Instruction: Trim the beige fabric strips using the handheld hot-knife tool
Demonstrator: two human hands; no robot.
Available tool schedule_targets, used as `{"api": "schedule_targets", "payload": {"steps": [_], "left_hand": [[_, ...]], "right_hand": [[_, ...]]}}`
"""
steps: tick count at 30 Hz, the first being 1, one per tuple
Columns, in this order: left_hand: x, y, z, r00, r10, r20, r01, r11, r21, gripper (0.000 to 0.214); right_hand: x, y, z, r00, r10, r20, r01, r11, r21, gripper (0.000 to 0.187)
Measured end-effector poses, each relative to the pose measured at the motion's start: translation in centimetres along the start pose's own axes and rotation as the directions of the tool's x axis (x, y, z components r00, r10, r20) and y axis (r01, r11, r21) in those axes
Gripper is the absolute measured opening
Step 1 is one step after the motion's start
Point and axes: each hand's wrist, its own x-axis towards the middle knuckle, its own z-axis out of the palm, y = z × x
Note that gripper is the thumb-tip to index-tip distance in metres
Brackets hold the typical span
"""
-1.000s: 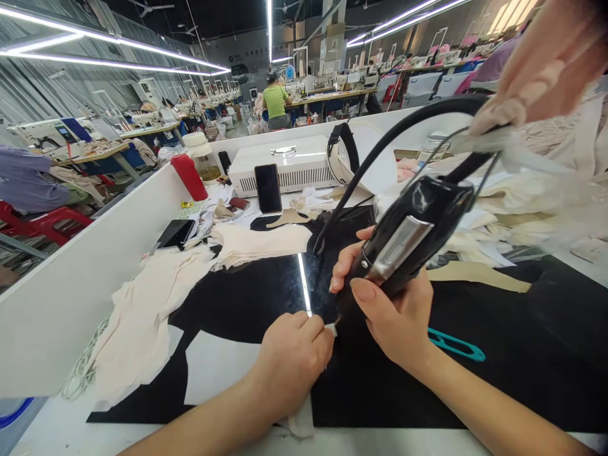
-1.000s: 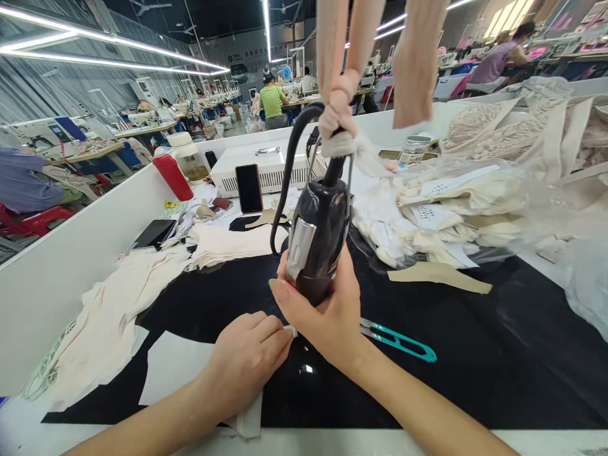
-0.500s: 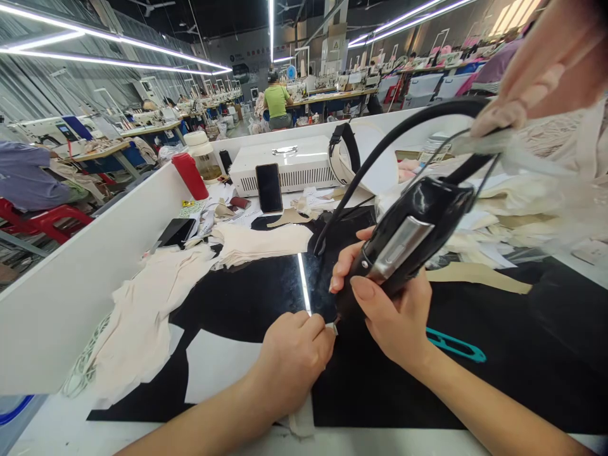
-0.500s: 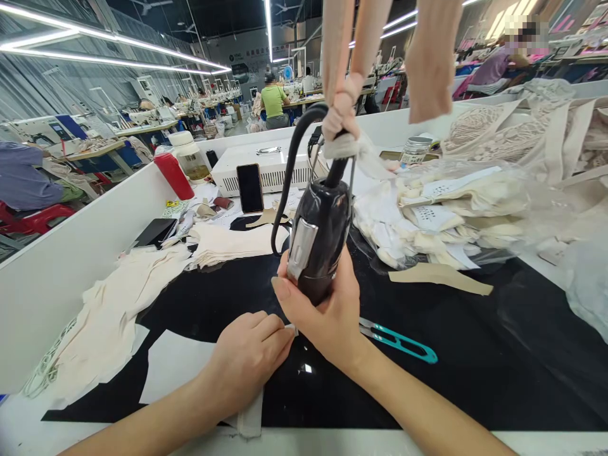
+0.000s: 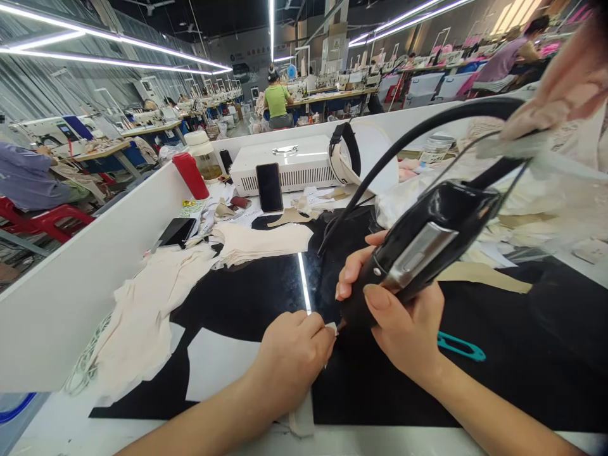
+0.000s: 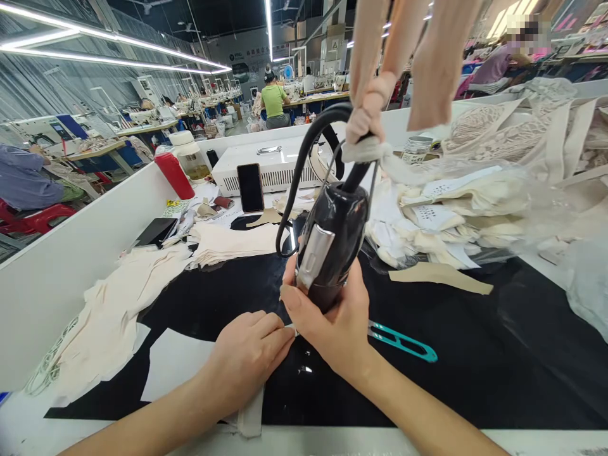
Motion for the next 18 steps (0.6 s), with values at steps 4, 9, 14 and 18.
{"api": "schedule_targets", "payload": {"steps": [4, 9, 14, 18], "left_hand": [[0.1, 0.1, 0.0, 0.999, -0.010, 0.035, 0.011, 1.000, -0.017, 0.032], [-0.1, -0.4, -1.0, 0.995, -0.026, 0.097, 0.034, 0.996, -0.077, 0.031], [-1.6, -1.0, -2.5, 0.978, -0.038, 0.205, 0.057, 0.995, -0.087, 0.019], [-2.8, -1.1, -2.9, 0.973, -0.045, 0.228, 0.058, 0.997, -0.052, 0.020]], "right_hand": [[-0.1, 0.0, -0.1, 1.000, -0.022, 0.007, 0.022, 0.999, -0.049, 0.039], [-0.1, 0.1, -0.2, 1.000, -0.020, 0.003, 0.020, 0.998, -0.065, 0.043], [-0.5, -0.3, -0.4, 1.000, 0.016, 0.002, -0.016, 1.000, -0.015, 0.049], [-0.8, -0.6, -0.5, 0.999, 0.032, 0.004, -0.032, 0.999, 0.003, 0.050]]}}
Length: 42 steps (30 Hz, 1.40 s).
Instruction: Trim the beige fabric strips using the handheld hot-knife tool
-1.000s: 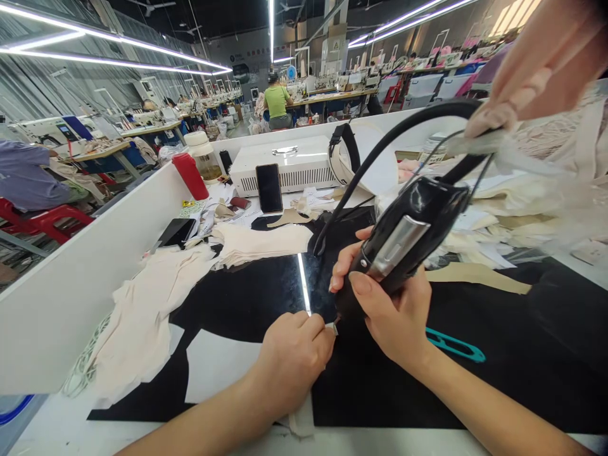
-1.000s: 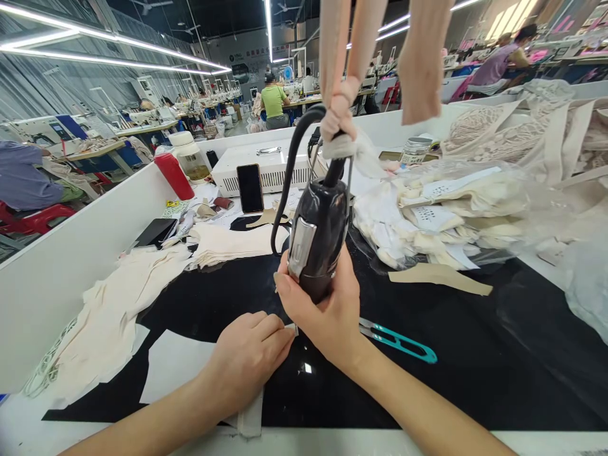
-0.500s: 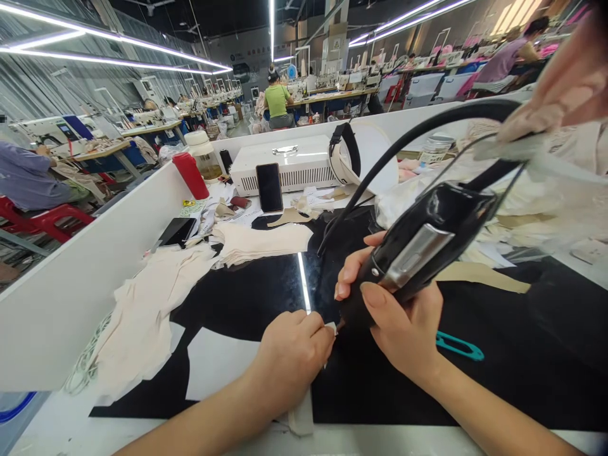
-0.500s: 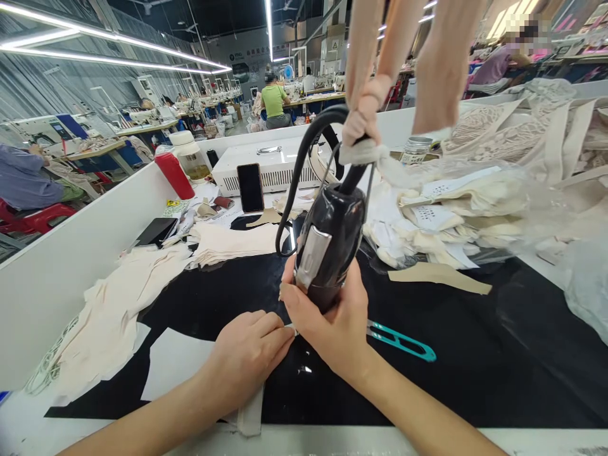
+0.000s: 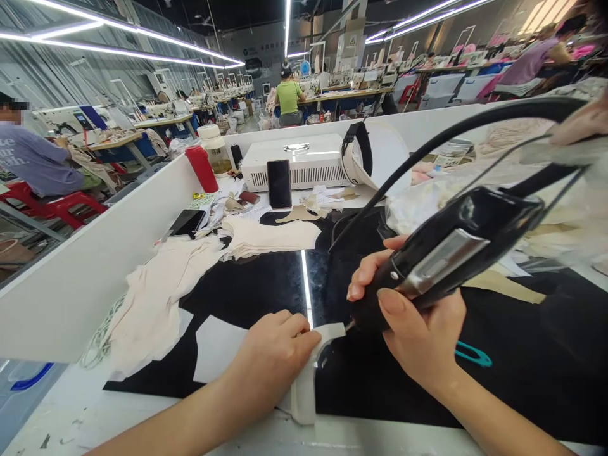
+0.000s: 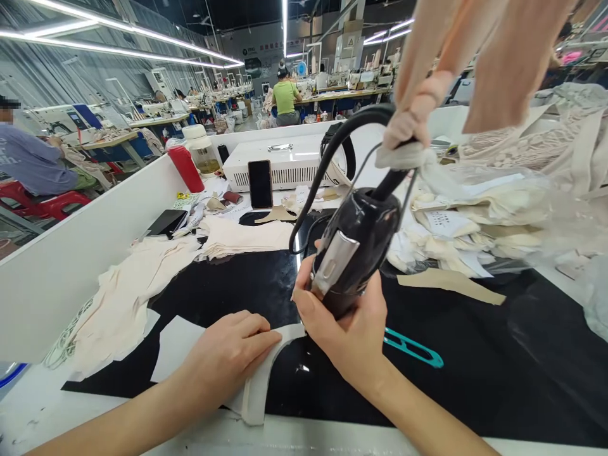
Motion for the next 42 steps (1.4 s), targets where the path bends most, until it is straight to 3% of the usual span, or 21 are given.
{"api": "schedule_targets", "payload": {"steps": [5, 12, 19, 25, 34, 42], "left_hand": [[-0.4, 0.5, 0.3, 0.999, 0.036, 0.008, -0.037, 0.996, 0.083, 0.024], [0.2, 0.4, 0.2, 0.994, 0.071, -0.084, -0.055, 0.982, 0.183, 0.028], [0.9, 0.3, 0.7, 0.953, 0.302, -0.011, -0.296, 0.940, 0.167, 0.022], [0.2, 0.5, 1.3, 0.975, 0.217, 0.049, -0.222, 0.963, 0.153, 0.021], [0.5, 2.0, 1.0, 0.992, 0.108, -0.068, -0.097, 0.983, 0.157, 0.026], [0.7, 2.2, 1.3, 0.984, 0.091, -0.155, -0.074, 0.991, 0.114, 0.027]], "right_hand": [[-0.1, -0.1, -0.4, 1.000, -0.005, -0.002, 0.005, 1.000, -0.023, 0.050], [0.3, -0.1, -0.6, 0.999, -0.032, 0.012, 0.032, 0.999, -0.034, 0.047], [0.4, -0.1, -0.6, 0.999, -0.044, 0.019, 0.044, 0.999, -0.019, 0.046], [0.2, 0.0, -0.5, 0.999, -0.035, 0.019, 0.035, 0.999, -0.016, 0.047], [0.2, 0.0, -0.7, 0.999, -0.031, 0.011, 0.032, 0.999, -0.033, 0.049], [0.3, -0.2, -0.7, 1.000, -0.006, 0.009, 0.007, 0.999, -0.044, 0.047]]}}
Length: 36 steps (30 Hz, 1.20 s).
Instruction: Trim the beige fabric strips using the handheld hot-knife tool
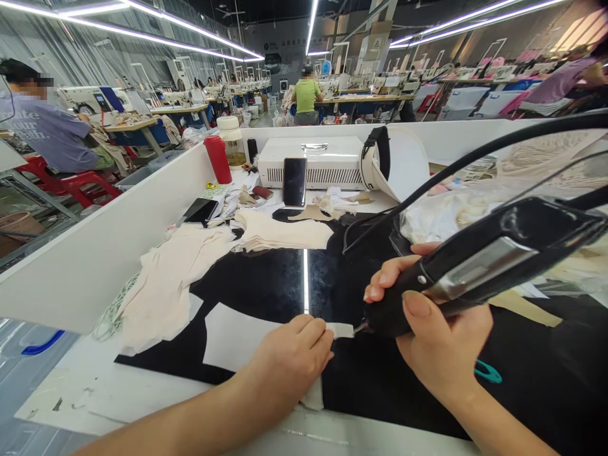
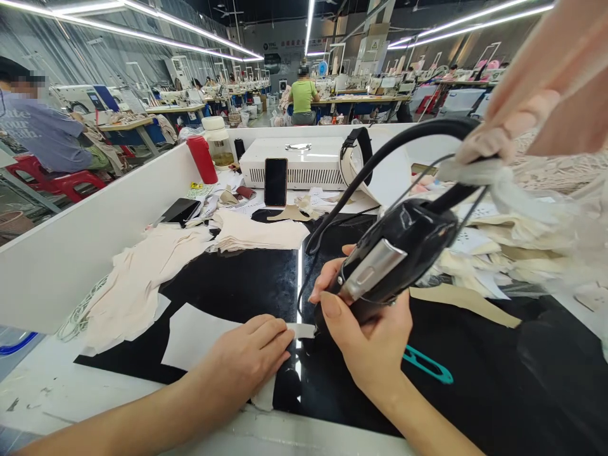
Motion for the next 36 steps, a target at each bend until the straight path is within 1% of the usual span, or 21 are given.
{"api": "schedule_targets", "payload": {"steps": [3, 7, 11, 14, 17, 19, 25, 30, 36], "left_hand": [[0.0, 0.1, 0.0, 1.000, -0.011, -0.015, 0.011, 1.000, -0.018, 0.024], [-0.1, 0.3, 0.3, 0.999, -0.019, -0.032, 0.019, 1.000, -0.015, 0.019], [-0.1, 0.3, 0.7, 1.000, 0.002, -0.028, -0.002, 1.000, -0.015, 0.018], [0.0, 0.2, 0.7, 0.998, 0.001, -0.056, -0.003, 1.000, -0.028, 0.024], [0.1, 0.2, 0.6, 0.995, -0.005, -0.103, 0.002, 0.999, -0.033, 0.033], [0.2, 0.2, 0.5, 0.994, -0.009, -0.111, 0.005, 0.999, -0.034, 0.035], [0.0, 0.2, 0.6, 0.998, -0.010, -0.060, 0.009, 1.000, -0.030, 0.031], [-0.1, 0.2, 0.8, 0.999, -0.012, -0.037, 0.012, 1.000, -0.006, 0.024], [0.0, 0.2, 0.2, 0.999, -0.002, -0.041, 0.002, 1.000, -0.004, 0.029]], "right_hand": [[0.3, -0.1, 0.2, 1.000, 0.016, -0.020, -0.016, 1.000, -0.003, 0.047], [0.8, 0.2, 1.1, 0.999, -0.009, -0.043, 0.010, 1.000, 0.029, 0.048], [0.9, 1.1, 2.1, 0.999, 0.022, -0.025, -0.020, 0.998, 0.066, 0.049], [0.8, 1.6, 2.4, 1.000, 0.026, 0.000, -0.026, 0.998, 0.052, 0.051], [0.6, 1.7, 2.5, 1.000, 0.015, 0.005, -0.015, 0.999, 0.043, 0.051], [0.5, 1.7, 2.5, 1.000, 0.018, 0.007, -0.019, 0.999, 0.040, 0.049], [0.6, 1.5, 2.4, 1.000, 0.022, 0.000, -0.022, 1.000, -0.006, 0.045], [1.0, 1.4, 1.5, 0.999, -0.019, -0.043, 0.020, 0.999, 0.029, 0.048], [0.8, 1.5, 1.1, 0.999, -0.007, -0.039, 0.008, 1.000, 0.031, 0.048]]}}
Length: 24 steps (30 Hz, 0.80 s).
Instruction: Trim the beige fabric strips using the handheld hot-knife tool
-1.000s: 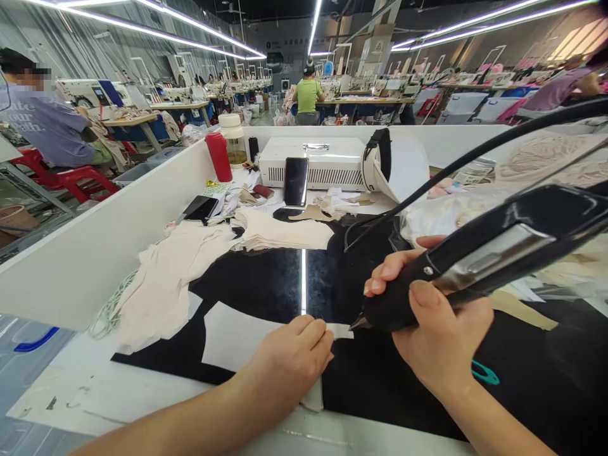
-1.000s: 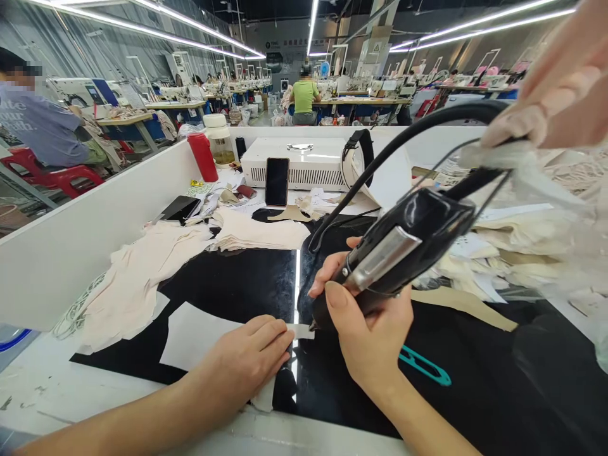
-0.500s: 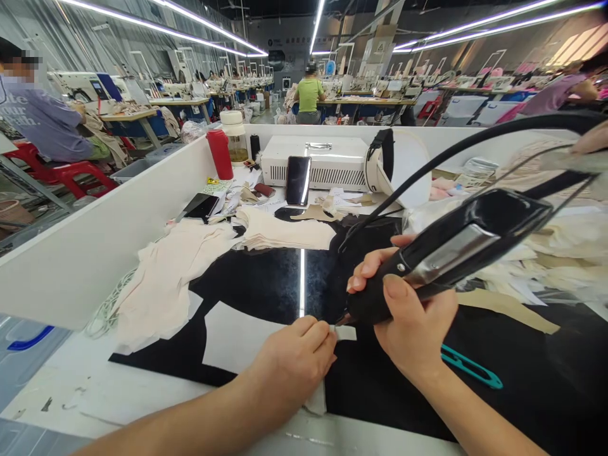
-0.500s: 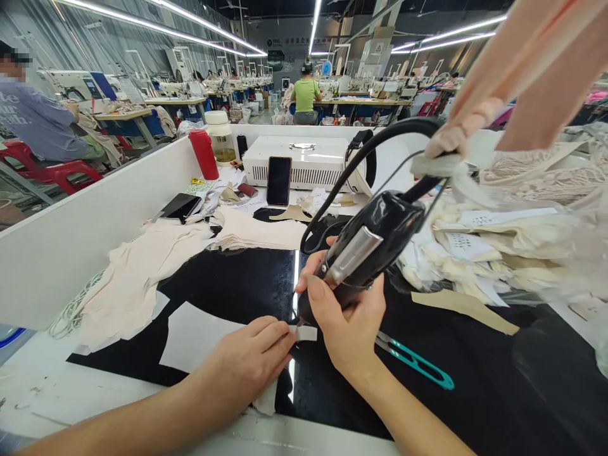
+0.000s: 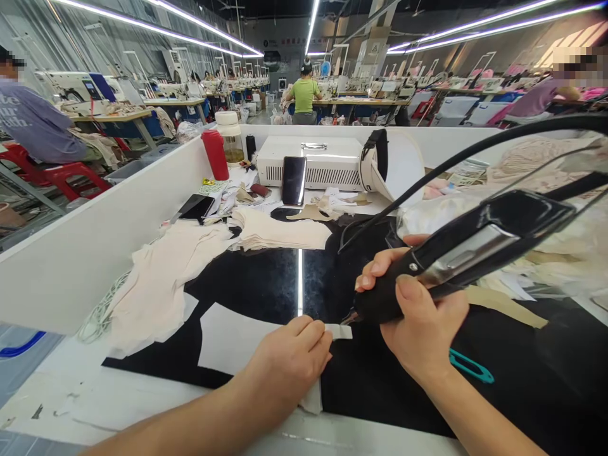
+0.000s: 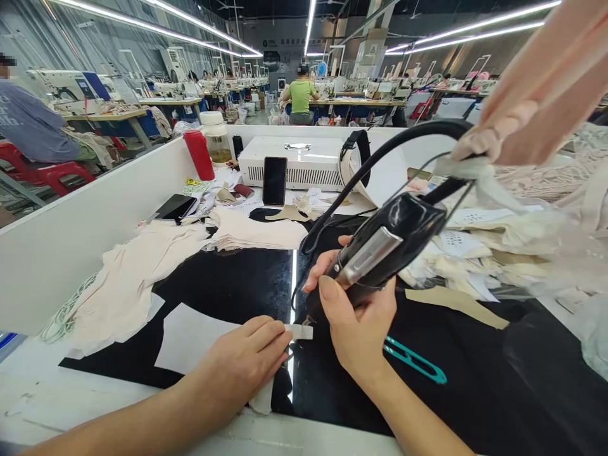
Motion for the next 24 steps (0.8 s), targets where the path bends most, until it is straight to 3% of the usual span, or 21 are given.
{"api": "schedule_targets", "payload": {"steps": [10, 16, 24], "left_hand": [[0.0, -0.1, 0.3, 1.000, 0.025, 0.004, -0.026, 0.999, 0.030, 0.031], [-0.2, 0.0, 0.0, 1.000, -0.018, 0.007, 0.018, 0.999, -0.036, 0.028], [-0.4, 0.0, 0.0, 1.000, -0.021, 0.007, 0.022, 0.998, -0.058, 0.027]], "right_hand": [[0.0, -0.2, 0.2, 1.000, 0.009, -0.014, -0.010, 1.000, -0.014, 0.046], [0.0, -0.5, 0.5, 0.999, 0.023, -0.042, -0.022, 0.999, 0.024, 0.043], [-1.0, -1.2, 0.9, 0.999, 0.035, 0.040, -0.037, 0.998, 0.048, 0.047]]}}
